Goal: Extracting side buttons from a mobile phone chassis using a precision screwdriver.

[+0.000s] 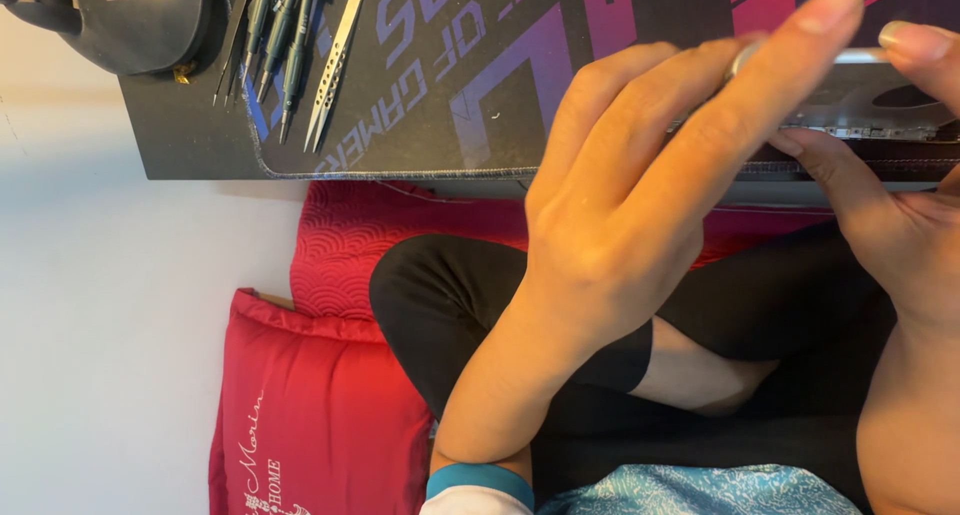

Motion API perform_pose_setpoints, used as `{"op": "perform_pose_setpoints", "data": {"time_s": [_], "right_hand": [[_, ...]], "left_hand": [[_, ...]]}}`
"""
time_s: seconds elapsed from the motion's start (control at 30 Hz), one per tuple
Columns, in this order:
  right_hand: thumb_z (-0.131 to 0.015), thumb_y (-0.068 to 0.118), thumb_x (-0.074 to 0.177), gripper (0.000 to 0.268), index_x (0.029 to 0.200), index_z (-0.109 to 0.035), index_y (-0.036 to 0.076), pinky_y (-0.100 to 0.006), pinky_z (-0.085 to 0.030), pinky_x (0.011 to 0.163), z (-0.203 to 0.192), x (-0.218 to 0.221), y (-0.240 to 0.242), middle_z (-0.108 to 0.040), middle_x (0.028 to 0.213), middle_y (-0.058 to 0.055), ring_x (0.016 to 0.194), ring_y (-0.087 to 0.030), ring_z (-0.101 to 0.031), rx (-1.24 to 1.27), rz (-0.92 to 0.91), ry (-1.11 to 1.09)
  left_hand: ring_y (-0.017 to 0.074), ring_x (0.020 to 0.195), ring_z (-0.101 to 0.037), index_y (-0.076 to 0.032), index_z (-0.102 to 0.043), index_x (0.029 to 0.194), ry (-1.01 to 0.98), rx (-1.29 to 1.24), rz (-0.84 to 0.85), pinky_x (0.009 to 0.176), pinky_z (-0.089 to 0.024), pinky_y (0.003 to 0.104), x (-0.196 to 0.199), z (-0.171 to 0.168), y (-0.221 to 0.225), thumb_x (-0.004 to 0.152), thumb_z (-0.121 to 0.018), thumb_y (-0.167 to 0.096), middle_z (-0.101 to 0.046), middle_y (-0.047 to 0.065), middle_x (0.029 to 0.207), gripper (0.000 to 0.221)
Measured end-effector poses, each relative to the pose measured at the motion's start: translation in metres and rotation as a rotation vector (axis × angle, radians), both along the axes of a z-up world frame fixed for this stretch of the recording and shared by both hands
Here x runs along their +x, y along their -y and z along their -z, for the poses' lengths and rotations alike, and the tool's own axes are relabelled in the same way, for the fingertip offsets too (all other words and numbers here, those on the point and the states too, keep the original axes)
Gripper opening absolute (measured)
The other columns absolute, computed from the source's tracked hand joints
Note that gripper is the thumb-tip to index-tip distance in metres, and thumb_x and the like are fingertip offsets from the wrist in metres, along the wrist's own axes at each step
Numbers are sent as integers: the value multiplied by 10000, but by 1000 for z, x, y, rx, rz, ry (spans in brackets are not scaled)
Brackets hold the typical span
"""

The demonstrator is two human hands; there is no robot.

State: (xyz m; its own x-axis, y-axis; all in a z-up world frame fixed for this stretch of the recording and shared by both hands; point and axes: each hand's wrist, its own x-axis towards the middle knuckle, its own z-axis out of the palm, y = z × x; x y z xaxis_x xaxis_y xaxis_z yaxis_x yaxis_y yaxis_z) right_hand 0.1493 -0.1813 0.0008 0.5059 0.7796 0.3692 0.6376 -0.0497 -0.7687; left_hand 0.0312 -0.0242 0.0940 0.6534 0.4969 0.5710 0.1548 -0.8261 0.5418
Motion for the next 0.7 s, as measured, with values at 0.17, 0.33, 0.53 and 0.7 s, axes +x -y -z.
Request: {"op": "perform_pose_setpoints", "data": {"time_s": [0.17, 0.33, 0.53, 0.7], "right_hand": [[-917, -151, 1202, 593, 1587, -485, -279, -570, -509, 1214, 7, 5, 8, -522, 1567, -424, 1407, -552, -582, -25, 58, 57], [-823, -286, 1166, 616, 1602, -404, -173, -563, -541, 1184, 5, -2, 0, -460, 1582, -393, 1344, -537, -611, 19, 56, -114], [-872, -196, 1208, 563, 1580, -450, -234, -568, -543, 1139, 9, 3, 5, -502, 1546, -422, 1321, -548, -619, 2, 61, 20], [-827, -273, 1167, 606, 1588, -404, -166, -566, -534, 1163, 6, -2, 0, -448, 1578, -395, 1353, -537, -588, 19, 73, -91]], "left_hand": [[179, 879, -684, -158, -741, 1247, 101, 113, -104, 919, -763, 332, 8, 19, -1, 1115, -776, 76, -598, 3, 994, 271], [132, 997, -739, -159, -646, 1399, 9, 59, -40, 1018, -770, 337, 2, 18, -2, 1213, -738, 58, -732, -33, 1153, 300], [143, 926, -730, -170, -687, 1320, 100, 123, -65, 950, -723, 321, 8, 27, -8, 1155, -713, 7, -685, -37, 1097, 243], [175, 909, -715, -139, -670, 1350, 103, 15, -18, 936, -731, 329, 4, 18, -5, 1181, -746, 57, -754, -42, 1145, 269]]}}
